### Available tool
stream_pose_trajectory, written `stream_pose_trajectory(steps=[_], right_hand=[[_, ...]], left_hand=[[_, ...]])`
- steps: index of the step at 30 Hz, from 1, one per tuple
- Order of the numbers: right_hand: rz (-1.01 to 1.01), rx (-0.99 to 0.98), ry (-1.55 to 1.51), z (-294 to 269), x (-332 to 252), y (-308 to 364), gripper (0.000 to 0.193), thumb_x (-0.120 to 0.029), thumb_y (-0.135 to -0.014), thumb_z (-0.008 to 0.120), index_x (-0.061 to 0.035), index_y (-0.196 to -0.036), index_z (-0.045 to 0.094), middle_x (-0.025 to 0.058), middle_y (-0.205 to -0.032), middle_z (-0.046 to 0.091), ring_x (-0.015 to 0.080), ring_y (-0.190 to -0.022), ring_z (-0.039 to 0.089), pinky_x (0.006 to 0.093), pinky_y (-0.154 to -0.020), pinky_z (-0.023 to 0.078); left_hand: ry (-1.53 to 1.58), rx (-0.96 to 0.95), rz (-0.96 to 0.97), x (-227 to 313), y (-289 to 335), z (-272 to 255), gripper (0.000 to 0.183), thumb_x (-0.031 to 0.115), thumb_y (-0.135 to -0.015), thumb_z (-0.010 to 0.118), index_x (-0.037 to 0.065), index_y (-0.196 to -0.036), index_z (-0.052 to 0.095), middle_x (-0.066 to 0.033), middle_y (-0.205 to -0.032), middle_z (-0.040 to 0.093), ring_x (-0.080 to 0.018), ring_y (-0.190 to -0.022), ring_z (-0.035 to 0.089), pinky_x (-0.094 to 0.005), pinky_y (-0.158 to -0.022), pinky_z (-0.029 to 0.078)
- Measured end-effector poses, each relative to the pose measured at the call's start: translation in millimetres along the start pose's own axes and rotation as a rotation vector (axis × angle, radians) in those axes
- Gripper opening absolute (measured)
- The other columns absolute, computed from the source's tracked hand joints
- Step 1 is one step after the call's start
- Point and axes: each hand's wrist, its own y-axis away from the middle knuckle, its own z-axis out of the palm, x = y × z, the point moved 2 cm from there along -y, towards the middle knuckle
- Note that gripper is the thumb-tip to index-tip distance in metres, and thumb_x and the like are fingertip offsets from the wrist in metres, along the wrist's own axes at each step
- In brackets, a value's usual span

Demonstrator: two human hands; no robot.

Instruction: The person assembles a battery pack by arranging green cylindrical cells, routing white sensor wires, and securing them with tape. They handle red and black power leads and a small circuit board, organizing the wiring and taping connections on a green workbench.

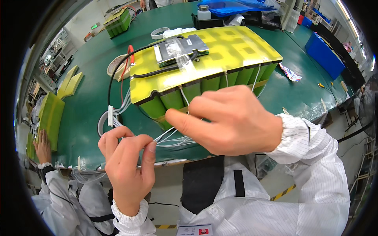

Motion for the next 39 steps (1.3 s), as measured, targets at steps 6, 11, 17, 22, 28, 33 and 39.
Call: stream_pose_trajectory(steps=[6, 11, 17, 22, 28, 33, 39], right_hand=[[-0.049, 0.016, -0.046, -23, 3, -49, 0.012, -0.004, -0.072, 0.073, -0.0051, -0.079, 0.064, 0.0041, -0.068, 0.050, 0.0226, -0.058, 0.055, 0.0338, -0.048, 0.044], [0.140, -0.271, -0.058, -32, 15, -112, 0.010, -0.010, -0.075, 0.069, -0.0003, -0.074, 0.067, 0.0153, -0.068, 0.063, 0.0358, -0.066, 0.064, 0.0453, -0.059, 0.050], [0.243, -0.782, 0.038, -18, 17, -171, 0.022, -0.012, -0.074, 0.064, 0.0036, -0.087, 0.073, 0.0227, -0.088, 0.070, 0.0409, -0.072, 0.067, 0.0458, -0.061, 0.055], [0.257, -0.897, 0.035, -4, 10, -178, 0.028, -0.018, -0.076, 0.068, 0.0010, -0.095, 0.074, 0.0196, -0.095, 0.072, 0.0378, -0.083, 0.069, 0.0461, -0.066, 0.056], [0.422, -0.900, -0.195, 11, 52, -165, 0.027, -0.013, -0.071, 0.068, -0.0004, -0.094, 0.076, 0.0143, -0.076, 0.070, 0.0251, -0.064, 0.065, 0.0401, -0.058, 0.050], [0.806, -0.842, -0.727, 8, 33, -140, 0.047, -0.023, -0.064, 0.080, 0.0022, -0.103, 0.069, 0.0085, -0.073, 0.063, 0.0170, -0.056, 0.055, 0.0328, -0.052, 0.042], [0.657, -0.296, -0.374, 22, 15, -106, 0.042, -0.011, -0.071, 0.069, 0.0100, -0.108, 0.065, 0.0190, -0.078, 0.073, 0.0316, -0.069, 0.071, 0.0375, -0.069, 0.055]], left_hand=[[0.178, 0.405, -0.389, -3, 41, -1, 0.016, 0.004, -0.087, 0.072, -0.001, -0.102, 0.067, -0.0101, -0.106, 0.069, -0.0207, -0.086, 0.062, -0.0343, -0.080, 0.049], [0.714, 0.344, -0.977, -40, 30, 4, 0.034, 0.031, -0.098, 0.067, -0.002, -0.110, 0.067, -0.0082, -0.097, 0.070, -0.0108, -0.082, 0.061, -0.0237, -0.063, 0.050], [1.064, -0.064, -1.054, -81, 5, 36, 0.032, 0.033, -0.094, 0.070, 0.002, -0.093, 0.070, -0.0042, -0.084, 0.067, -0.0129, -0.078, 0.062, -0.0274, -0.064, 0.049], [1.585, 0.199, -0.734, -90, -20, 24, 0.023, 0.024, -0.097, 0.064, 0.003, -0.089, 0.067, -0.0083, -0.085, 0.068, -0.0162, -0.082, 0.064, -0.0336, -0.068, 0.052], [1.534, 0.060, -0.464, -53, -64, 9, 0.033, 0.022, -0.097, 0.058, -0.007, -0.106, 0.070, -0.0076, -0.084, 0.065, -0.0140, -0.074, 0.059, -0.0297, -0.059, 0.048], [1.467, 0.001, -0.404, -78, -63, 4, 0.034, 0.017, -0.093, 0.058, -0.009, -0.111, 0.070, -0.0024, -0.085, 0.059, -0.0086, -0.065, 0.052, -0.0238, -0.048, 0.040], [1.214, -0.027, -0.339, -76, -74, 9, 0.022, 0.004, -0.091, 0.061, -0.004, -0.107, 0.074, -0.0004, -0.087, 0.059, -0.0048, -0.063, 0.050, -0.0223, -0.048, 0.037]])
